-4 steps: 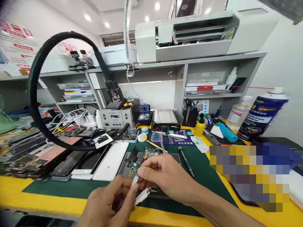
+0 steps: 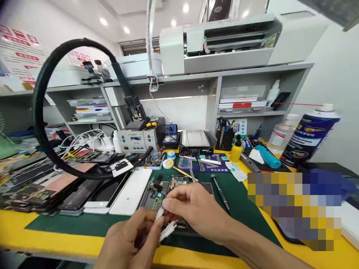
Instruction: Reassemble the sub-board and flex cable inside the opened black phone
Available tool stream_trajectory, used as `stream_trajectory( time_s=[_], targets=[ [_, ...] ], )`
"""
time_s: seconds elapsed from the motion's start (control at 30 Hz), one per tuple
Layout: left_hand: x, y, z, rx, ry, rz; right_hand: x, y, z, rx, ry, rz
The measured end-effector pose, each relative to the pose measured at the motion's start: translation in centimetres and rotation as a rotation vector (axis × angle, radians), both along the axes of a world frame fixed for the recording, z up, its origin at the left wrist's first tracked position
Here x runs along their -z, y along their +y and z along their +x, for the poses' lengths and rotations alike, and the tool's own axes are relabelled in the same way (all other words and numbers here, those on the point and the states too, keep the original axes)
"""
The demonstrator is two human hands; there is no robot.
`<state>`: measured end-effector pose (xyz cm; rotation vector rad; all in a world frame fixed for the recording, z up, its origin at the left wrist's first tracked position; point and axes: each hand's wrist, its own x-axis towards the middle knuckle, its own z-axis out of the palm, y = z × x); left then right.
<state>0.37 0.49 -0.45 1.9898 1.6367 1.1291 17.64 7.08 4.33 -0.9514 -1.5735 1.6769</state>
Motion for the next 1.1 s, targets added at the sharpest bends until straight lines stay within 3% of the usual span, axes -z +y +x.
stream_trajectory(
  time_s=[0.37, 0.6, 0.9, 1.1],
  targets=[
    [0.5, 0.7, 0.6, 0.017, -0.032, 0.091, 0.5, 0.0, 0.0, 0.015, 0.037, -0.001],
    [-0.7, 1.3, 0.5, 0.068, -0.192, 0.094, 0.2, -0.2, 0.0, 0.01, 0.099, 0.014],
    [-0.6, 0.8, -0.2, 0.072, -0.365, -0.021, 0.1, -0.4, 0.3, -0.107, 0.101, 0.005],
    [-1.3, 0.8, -0.1, 0.083, -0.507, -0.137, 0.4, -0.2, 0.2, -0.087, 0.068, 0.013]
  ],
)
